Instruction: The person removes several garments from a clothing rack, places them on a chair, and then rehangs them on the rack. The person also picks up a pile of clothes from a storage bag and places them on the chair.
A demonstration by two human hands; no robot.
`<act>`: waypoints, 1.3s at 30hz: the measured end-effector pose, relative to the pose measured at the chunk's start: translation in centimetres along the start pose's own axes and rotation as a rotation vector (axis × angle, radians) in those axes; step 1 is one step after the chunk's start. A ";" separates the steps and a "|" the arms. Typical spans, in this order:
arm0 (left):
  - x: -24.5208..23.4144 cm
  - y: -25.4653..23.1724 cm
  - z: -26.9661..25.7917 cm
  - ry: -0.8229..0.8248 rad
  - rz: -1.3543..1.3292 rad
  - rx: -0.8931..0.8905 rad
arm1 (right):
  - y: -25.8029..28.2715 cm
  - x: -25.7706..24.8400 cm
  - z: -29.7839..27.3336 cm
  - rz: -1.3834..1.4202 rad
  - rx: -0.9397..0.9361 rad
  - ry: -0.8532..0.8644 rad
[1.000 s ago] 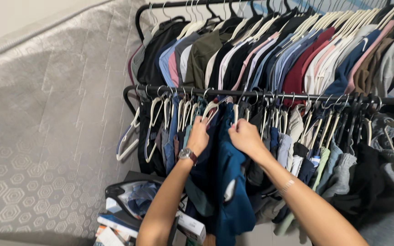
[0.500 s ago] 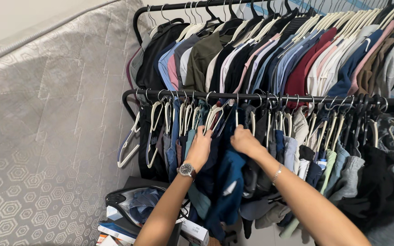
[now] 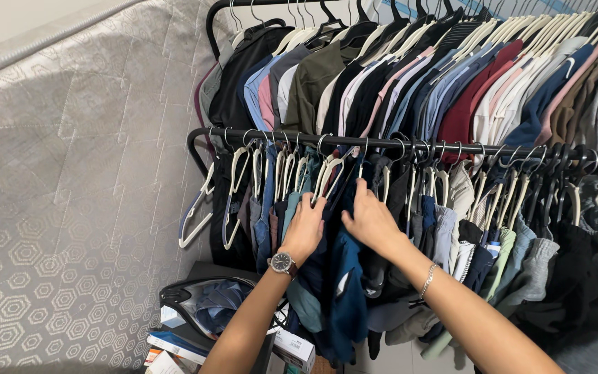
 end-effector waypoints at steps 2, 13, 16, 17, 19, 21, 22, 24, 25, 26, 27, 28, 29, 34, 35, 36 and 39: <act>-0.2 0.0 -0.1 0.019 -0.005 -0.009 | 1.1 -0.8 -0.5 0.005 -0.047 -0.028; 0.7 0.6 0.5 -0.114 0.091 -0.067 | 0.4 1.7 0.3 -0.040 -0.419 0.181; 0.5 -0.2 0.8 -0.105 0.111 -0.121 | -1.8 4.0 1.3 0.079 -0.327 0.115; 0.3 -0.5 0.7 -0.106 0.119 -0.136 | -2.5 5.1 2.1 0.106 -0.288 0.070; 0.2 -1.3 0.4 -0.166 0.185 -0.149 | -3.7 7.6 3.8 0.133 -0.202 0.034; 0.2 -1.6 0.3 -0.128 0.211 -0.196 | -4.3 8.9 5.6 0.133 -0.108 0.048; 0.2 -1.5 0.4 -0.061 0.204 -0.238 | -4.4 9.2 6.3 0.225 0.058 0.157; 0.4 -1.6 0.1 -0.053 0.104 -0.252 | -3.4 9.4 6.9 0.411 0.394 0.386; 0.2 -1.9 0.2 -0.118 0.012 -0.220 | -3.2 9.0 6.6 0.533 0.452 0.363; -0.2 -2.3 0.3 -0.183 -0.079 -0.188 | -2.9 8.4 6.3 0.655 0.509 0.339; -0.8 -2.9 0.1 -0.246 -0.171 -0.162 | -2.7 7.8 6.1 0.777 0.563 0.313; -1.5 -3.6 -0.2 -0.309 -0.264 -0.136 | -2.6 7.2 5.7 0.793 0.520 0.244; -2.4 -4.4 -0.5 -0.371 -0.356 -0.108 | -2.6 6.5 4.9 0.809 0.475 0.174; -5.5 -9.0 -3.9 -0.171 -0.525 -0.236 | -1.9 2.7 0.1 0.742 0.208 0.000; -5.8 -10.0 -4.8 -0.129 -0.588 -0.234 | -1.9 1.5 -1.4 0.698 0.167 0.005; -6.1 -10.9 -5.9 -0.084 -0.704 -0.165 | -2.0 0.3 -3.0 0.653 0.126 0.009; -6.9 -12.7 -9.6 0.058 -0.925 0.003 | -2.0 -2.7 -8.2 0.676 0.062 0.062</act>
Point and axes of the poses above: each hand's wrist, its own z-axis towards the middle knuckle, its own x-axis out of the palm, y = z × x, the point moved 2 cm from there along z, towards the middle knuckle, and after that the axes turned 9 degrees about -x, right-handed, at the moved point
